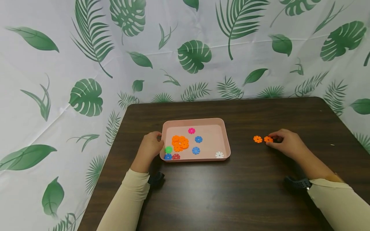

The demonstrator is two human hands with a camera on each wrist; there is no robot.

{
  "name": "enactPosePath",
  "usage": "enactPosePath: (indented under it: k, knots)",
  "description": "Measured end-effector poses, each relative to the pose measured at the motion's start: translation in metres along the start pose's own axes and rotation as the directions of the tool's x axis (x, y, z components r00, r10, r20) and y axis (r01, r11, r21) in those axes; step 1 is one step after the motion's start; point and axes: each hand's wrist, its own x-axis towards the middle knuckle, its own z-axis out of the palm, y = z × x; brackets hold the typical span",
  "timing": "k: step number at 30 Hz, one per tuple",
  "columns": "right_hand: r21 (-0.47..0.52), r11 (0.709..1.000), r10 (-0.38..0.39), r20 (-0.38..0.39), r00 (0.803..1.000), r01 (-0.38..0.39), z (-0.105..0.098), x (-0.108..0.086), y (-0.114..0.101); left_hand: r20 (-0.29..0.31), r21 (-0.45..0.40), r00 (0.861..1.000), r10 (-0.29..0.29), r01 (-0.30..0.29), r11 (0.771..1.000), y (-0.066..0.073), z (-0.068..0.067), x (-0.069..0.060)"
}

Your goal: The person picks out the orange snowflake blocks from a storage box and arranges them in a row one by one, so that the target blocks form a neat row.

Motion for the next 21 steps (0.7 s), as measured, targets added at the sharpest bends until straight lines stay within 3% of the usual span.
enactPosePath:
  k: [7, 12, 21]
  knots:
    - [0.004, 1.0, 0.006, 0.013, 1.0, -0.006, -0.002, 0.0, 0.0, 0.011, -0.01, 1.0, -0.01, 0.01, 1.0, 0.0, 0.0, 0.0]
    - [0.031, 0.999, -0.005, -0.017, 1.0, 0.006, -0.006, 0.004, -0.007, 0.013, -0.021, 1.0, -0.012, 0.012, 1.0, -0.002, -0.001, -0.002]
    - [0.127, 0.989, -0.071, -0.088, 0.994, 0.082, -0.015, 0.025, -0.059, 0.007, -0.013, 1.0, 0.003, -0.003, 1.0, -0.001, 0.0, 0.0]
